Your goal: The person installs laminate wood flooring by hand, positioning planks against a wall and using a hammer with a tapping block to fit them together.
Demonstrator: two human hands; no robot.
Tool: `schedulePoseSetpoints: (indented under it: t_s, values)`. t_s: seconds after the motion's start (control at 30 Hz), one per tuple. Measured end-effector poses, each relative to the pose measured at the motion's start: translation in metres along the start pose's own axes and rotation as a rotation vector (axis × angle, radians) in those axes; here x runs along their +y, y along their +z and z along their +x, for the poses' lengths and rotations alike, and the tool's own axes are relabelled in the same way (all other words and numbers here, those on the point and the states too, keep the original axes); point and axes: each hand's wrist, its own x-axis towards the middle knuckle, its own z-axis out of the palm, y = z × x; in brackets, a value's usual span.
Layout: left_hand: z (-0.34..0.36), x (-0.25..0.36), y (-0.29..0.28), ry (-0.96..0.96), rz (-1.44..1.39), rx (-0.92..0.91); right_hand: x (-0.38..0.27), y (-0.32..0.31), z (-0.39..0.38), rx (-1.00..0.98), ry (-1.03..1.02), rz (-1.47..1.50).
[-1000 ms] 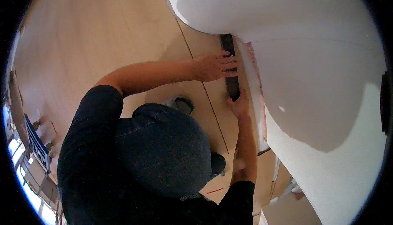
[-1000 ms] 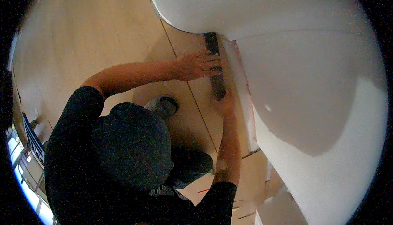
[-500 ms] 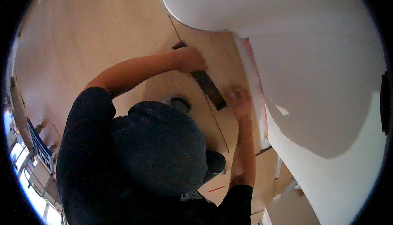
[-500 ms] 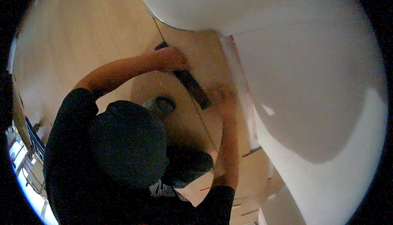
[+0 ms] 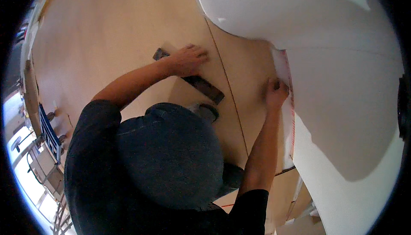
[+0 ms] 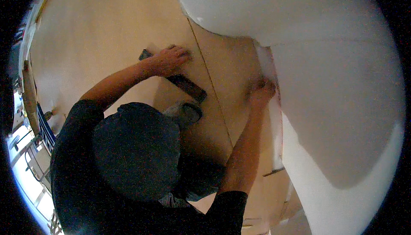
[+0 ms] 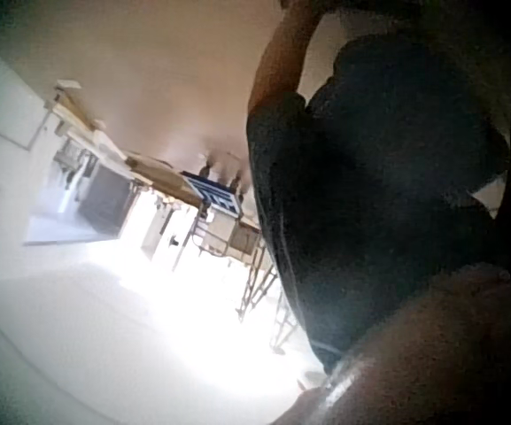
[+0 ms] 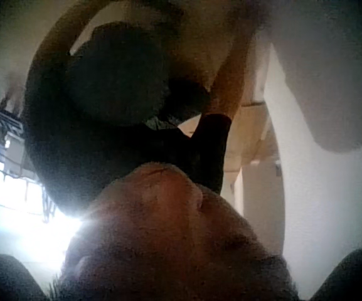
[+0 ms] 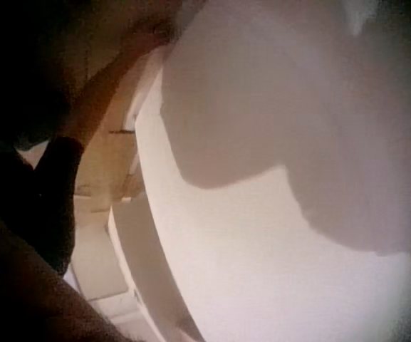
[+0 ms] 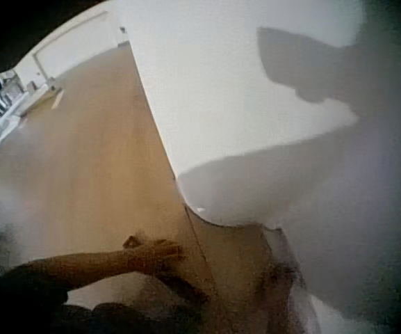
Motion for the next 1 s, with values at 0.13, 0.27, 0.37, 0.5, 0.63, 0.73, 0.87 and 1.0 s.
schedulePoseSetpoints:
  t_s: [0.13,0.27,0.37,0.5,0.63,0.73,0.87,1.0]
  values:
    - [0.081,0.023,0.006,0.201,0.019,0.192,0.006,0.008,0.014,0.052,0.085,-0.058]
    - [0.173,0.073,0.009,0.427,0.106,0.510,0.021,-0.001,0.001,0.072,0.116,-0.055]
    - [0.238,0.099,0.007,0.380,0.147,0.477,0.014,-0.015,0.003,-0.006,0.122,0.188]
    - [0.290,0.092,0.048,0.263,0.040,0.340,0.010,-0.012,0.002,-0.016,0.091,0.253]
    - [0.302,0.088,0.068,0.298,0.025,0.421,0.021,-0.010,-0.003,-0.018,0.107,0.221]
    - [0.304,0.083,0.069,0.218,0.050,0.344,0.011,-0.011,-0.005,-0.108,0.164,0.416]
    - [0.307,0.108,0.040,-0.017,-0.246,0.162,0.024,-0.022,-0.009,-0.100,0.146,0.346]
    - [0.296,0.086,0.055,0.229,0.118,0.254,-0.005,-0.032,-0.002,-0.226,0.202,0.410]
